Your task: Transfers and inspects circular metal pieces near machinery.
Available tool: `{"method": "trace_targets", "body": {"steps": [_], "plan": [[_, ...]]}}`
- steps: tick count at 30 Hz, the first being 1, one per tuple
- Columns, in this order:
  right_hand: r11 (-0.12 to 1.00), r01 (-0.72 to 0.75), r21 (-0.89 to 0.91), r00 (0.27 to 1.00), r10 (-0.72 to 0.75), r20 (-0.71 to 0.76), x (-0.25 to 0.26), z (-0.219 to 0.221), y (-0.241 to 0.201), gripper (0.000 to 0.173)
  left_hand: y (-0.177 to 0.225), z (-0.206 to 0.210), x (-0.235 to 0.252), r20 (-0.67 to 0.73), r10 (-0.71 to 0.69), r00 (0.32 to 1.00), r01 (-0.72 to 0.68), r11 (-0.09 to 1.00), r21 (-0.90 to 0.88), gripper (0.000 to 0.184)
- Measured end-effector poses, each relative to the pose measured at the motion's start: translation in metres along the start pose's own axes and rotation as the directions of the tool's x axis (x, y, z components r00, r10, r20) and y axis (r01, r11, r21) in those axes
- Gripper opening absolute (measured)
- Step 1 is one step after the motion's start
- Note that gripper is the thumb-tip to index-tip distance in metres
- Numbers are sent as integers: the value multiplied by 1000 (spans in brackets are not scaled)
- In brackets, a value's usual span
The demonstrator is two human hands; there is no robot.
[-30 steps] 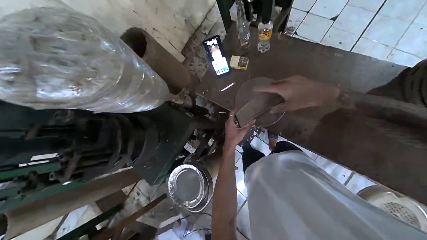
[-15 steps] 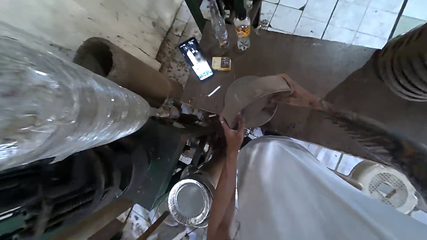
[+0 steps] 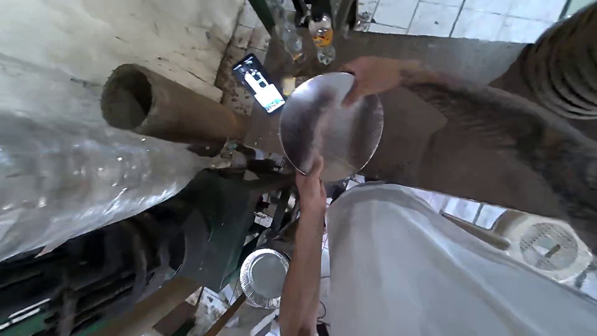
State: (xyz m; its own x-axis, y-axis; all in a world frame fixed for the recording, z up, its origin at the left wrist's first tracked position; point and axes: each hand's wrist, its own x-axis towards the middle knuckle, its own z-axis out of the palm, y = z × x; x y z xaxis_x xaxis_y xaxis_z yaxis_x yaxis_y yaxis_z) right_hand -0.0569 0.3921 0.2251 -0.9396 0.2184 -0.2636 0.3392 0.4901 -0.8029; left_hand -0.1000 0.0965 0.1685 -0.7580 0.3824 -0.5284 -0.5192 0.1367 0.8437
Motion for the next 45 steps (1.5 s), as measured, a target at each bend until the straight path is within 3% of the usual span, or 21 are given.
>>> {"method": "trace_targets", "body": {"steps": [2,5,8,18,23,27,30,32,34,37,39,42,45], "plan": [[998,-66,-8,997,66,44,24,7,17,67,-9,11,6,-45,-147,988,144,988,-60,46],[992,-128,-4,989,128,76,49,22,41,71,-31,19,15,-85,-236,968,225,967,-120,49],[993,-112,-44,989,116,87,54,32,58,70,-43,21,20,-126,-247,961,232,965,-126,52],[985,-146,-89,979,157,133,68,45,54,68,-68,40,12,-157,-314,936,282,939,-199,58],[974,-226,24,969,222,113,71,51,77,91,-50,21,-5,-95,-307,947,285,939,-191,67],[941,-325,94,946,322,41,62,53,87,68,-45,20,7,-75,-395,916,338,858,-388,81],[907,-410,101,912,410,16,57,58,72,68,-43,20,9,-19,-408,913,362,830,-424,82],[873,-455,178,888,460,12,52,54,65,63,-46,11,10,1,-412,911,388,857,-339,83],[841,-436,321,888,459,6,31,53,62,56,-42,1,13,-28,-367,930,361,923,-131,82],[760,-407,506,858,508,-75,-19,73,73,56,-23,-10,38,-66,-96,993,110,961,254,65],[659,-378,650,801,585,-128,-54,103,81,57,-4,-9,77,-25,33,999,-16,869,494,58],[392,-368,843,705,709,-22,-94,136,66,60,20,-3,117,10,-42,999,25,736,677,62],[289,-288,913,674,739,-22,-92,152,57,60,32,-2,137,27,-128,991,75,724,685,71]]}}
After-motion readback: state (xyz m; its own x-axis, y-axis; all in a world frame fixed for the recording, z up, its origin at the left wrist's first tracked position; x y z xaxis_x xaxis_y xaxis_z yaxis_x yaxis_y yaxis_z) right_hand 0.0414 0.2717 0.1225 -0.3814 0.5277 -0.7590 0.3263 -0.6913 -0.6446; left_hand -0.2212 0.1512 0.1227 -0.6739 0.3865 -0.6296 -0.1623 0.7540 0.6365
